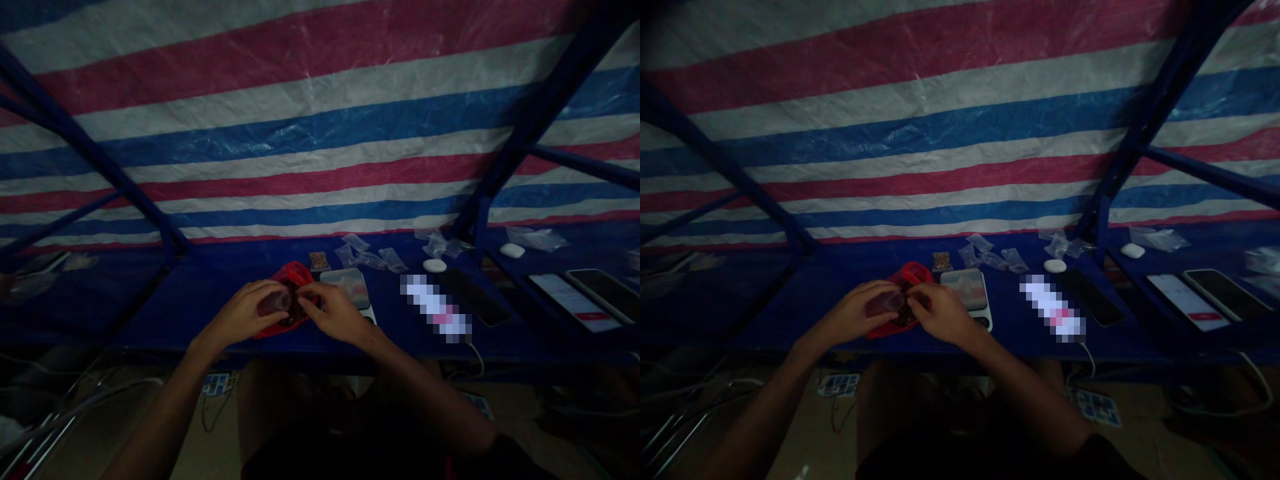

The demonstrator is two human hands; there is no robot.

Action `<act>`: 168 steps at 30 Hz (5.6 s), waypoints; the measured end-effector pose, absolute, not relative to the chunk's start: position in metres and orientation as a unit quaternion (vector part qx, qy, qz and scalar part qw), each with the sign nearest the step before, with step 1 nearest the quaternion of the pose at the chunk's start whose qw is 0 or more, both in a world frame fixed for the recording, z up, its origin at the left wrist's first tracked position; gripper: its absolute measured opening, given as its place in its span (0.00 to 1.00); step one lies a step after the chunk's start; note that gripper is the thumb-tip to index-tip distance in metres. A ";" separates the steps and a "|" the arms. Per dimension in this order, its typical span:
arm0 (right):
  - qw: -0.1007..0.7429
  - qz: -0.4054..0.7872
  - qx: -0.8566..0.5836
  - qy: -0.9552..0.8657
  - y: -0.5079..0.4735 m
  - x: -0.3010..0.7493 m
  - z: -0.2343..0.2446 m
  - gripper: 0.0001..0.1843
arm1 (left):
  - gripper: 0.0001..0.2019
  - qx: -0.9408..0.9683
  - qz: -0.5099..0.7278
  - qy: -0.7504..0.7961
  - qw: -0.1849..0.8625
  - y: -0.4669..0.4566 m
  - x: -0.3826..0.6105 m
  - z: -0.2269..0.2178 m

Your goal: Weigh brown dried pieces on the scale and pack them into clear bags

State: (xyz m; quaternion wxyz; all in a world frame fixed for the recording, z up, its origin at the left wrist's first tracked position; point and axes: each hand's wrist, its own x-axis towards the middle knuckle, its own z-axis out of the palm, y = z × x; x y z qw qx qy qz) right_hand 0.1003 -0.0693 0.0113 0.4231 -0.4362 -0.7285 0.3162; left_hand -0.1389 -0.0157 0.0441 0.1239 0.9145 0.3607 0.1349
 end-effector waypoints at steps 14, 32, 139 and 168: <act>0.438 0.404 -0.453 -0.662 -0.058 0.130 -0.004 0.05 | 0.29 0.902 0.234 0.322 0.168 -0.028 -0.114 0.022; 0.358 0.072 -0.760 -0.538 -0.038 0.267 -0.042 0.20 | 0.12 0.928 -0.064 0.366 -0.007 0.105 0.004 -0.007; 0.496 0.302 -0.632 -0.513 0.001 0.250 -0.024 0.15 | 0.17 0.861 0.175 0.433 0.203 0.096 -0.024 0.007; 0.497 0.386 -0.528 -0.570 -0.101 0.203 0.027 0.15 | 0.19 0.656 0.324 0.463 0.500 0.011 -0.053 0.055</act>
